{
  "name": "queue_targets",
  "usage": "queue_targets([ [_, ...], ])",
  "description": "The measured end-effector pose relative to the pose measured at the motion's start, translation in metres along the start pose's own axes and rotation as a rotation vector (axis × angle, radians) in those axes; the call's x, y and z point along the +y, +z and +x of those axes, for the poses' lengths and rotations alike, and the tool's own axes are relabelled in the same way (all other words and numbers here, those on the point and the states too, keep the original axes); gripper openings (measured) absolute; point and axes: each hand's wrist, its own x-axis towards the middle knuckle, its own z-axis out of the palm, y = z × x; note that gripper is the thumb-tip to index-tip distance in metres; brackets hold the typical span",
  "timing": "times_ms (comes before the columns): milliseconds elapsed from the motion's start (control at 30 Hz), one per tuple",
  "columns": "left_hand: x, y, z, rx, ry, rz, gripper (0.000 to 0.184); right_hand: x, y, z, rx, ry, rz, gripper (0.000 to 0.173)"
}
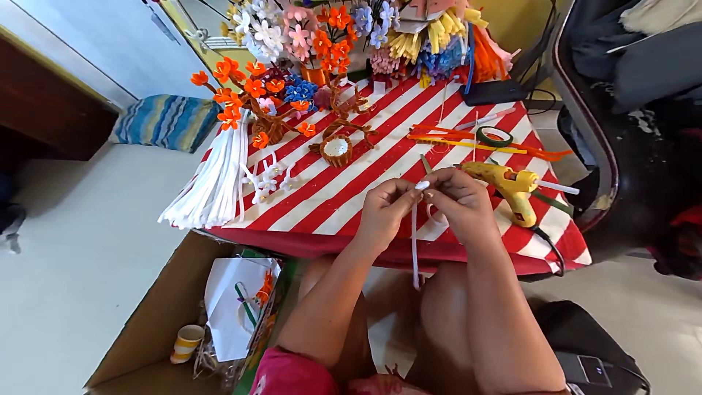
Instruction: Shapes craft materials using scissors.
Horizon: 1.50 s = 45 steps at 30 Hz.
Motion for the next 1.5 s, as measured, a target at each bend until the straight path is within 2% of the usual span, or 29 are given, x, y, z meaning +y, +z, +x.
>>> queue_targets([
  [167,0.007,0.003,0.002,0.149,-0.177,-0.324,0.017,-0.004,0.01,-0.002,-0.089,0.08,0.018,0.014],
  [300,0.005,0.003,0.003,0.131,-0.261,-0.462,0.021,-0.002,0.015,-0.004,-0.096,0.083,0.136,0.021],
  [467,0.003,0.002,0.004,0.044,-0.129,-0.417,0.022,0.006,0.008,-0.003,-0.074,0.076,0.366,0.018],
  [533,-0.001,0.0,0.004,0.008,-0.053,-0.338,0.02,0.009,0.011,-0.001,-0.014,0.046,0.455,0.013],
  [600,-0.006,0.0,0.004,-0.027,0.014,-0.233,0.016,0.007,0.014,0.0,0.061,0.032,0.486,0.014],
  [733,-0.009,0.005,0.001,-0.074,0.12,-0.054,0.012,0.001,0.02,-0.001,0.215,0.003,0.443,0.021],
  [867,-0.01,0.006,0.001,-0.082,0.114,-0.045,0.012,0.003,0.019,-0.001,0.25,-0.082,0.332,0.021],
  [1000,-0.008,0.004,0.002,-0.123,0.05,-0.082,0.012,0.002,0.008,-0.001,0.191,-0.1,0.147,0.02],
  [1200,0.0,0.002,0.001,-0.117,-0.203,-0.325,0.018,-0.007,-0.007,-0.001,0.063,-0.197,-0.194,0.011],
  [1500,-0.001,-0.002,0.001,-0.205,-0.344,-0.51,0.026,-0.006,-0.013,-0.003,-0.074,-0.282,-0.192,0.013],
])
